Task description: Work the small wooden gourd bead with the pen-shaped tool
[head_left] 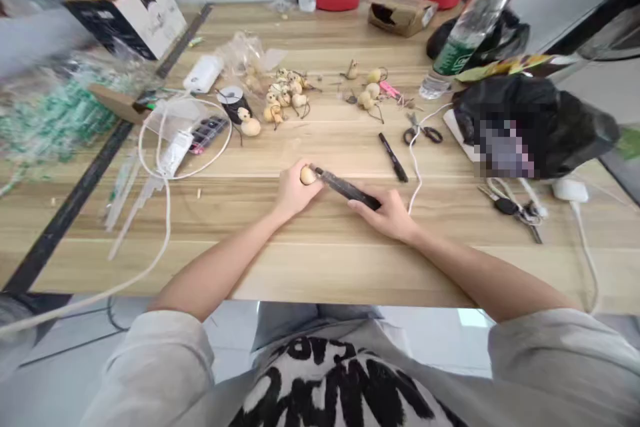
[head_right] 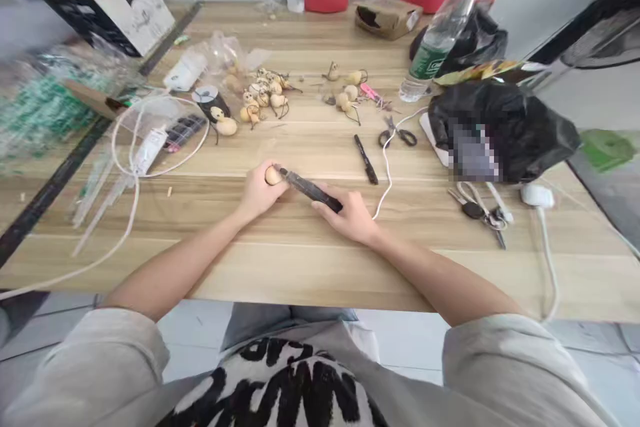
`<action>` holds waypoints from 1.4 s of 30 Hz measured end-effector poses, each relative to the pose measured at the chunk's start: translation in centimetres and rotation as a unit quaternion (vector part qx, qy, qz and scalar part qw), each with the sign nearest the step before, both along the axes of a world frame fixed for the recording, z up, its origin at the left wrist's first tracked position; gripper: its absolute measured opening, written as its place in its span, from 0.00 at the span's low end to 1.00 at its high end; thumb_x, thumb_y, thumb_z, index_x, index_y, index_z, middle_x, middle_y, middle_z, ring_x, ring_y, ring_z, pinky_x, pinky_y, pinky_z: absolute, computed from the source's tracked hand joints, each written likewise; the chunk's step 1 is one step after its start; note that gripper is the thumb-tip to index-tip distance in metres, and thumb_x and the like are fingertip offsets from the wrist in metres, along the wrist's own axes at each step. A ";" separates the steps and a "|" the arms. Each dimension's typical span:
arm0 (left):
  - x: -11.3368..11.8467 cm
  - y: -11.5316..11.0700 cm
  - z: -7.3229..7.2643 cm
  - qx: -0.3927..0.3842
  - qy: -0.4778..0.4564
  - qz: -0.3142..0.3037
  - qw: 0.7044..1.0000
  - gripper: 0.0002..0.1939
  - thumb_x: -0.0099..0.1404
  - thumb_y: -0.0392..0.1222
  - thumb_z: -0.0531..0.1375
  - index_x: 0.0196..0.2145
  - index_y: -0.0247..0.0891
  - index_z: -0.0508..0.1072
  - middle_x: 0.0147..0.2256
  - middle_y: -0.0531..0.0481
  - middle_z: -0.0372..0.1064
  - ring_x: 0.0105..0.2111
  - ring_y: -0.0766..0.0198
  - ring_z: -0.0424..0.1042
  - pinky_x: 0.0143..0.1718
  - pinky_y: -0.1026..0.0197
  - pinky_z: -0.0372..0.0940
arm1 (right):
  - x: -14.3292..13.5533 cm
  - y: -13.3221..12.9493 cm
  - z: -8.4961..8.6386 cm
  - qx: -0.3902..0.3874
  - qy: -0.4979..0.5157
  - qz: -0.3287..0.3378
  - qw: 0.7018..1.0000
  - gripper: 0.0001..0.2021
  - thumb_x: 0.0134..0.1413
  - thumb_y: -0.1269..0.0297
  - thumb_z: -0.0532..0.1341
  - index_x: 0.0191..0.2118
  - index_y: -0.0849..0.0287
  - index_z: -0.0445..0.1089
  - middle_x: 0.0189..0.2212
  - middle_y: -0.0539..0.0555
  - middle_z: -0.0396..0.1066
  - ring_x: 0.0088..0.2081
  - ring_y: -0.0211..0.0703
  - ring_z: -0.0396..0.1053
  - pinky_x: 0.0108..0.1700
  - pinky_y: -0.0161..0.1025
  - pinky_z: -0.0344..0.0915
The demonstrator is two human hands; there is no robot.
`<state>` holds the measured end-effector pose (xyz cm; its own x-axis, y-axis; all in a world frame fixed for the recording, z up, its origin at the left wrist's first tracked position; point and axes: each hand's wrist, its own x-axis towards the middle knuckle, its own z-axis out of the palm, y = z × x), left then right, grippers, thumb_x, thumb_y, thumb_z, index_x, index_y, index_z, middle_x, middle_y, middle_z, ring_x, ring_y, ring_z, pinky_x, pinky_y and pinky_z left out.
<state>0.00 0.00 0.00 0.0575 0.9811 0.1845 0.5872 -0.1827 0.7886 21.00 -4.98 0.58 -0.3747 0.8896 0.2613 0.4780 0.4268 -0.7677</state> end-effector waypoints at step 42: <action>-0.5 -0.1 0.3 -0.006 0.006 -0.046 0.999 0.08 0.50 0.42 0.61 0.27 0.36 0.69 0.25 0.54 0.68 0.26 0.69 0.65 0.30 0.66 0.58 | 0.2 0.1 -0.4 0.045 -0.018 0.017 0.999 0.19 0.56 0.64 0.60 0.53 0.59 0.71 0.52 0.54 0.71 0.53 0.51 0.70 0.54 0.42 0.68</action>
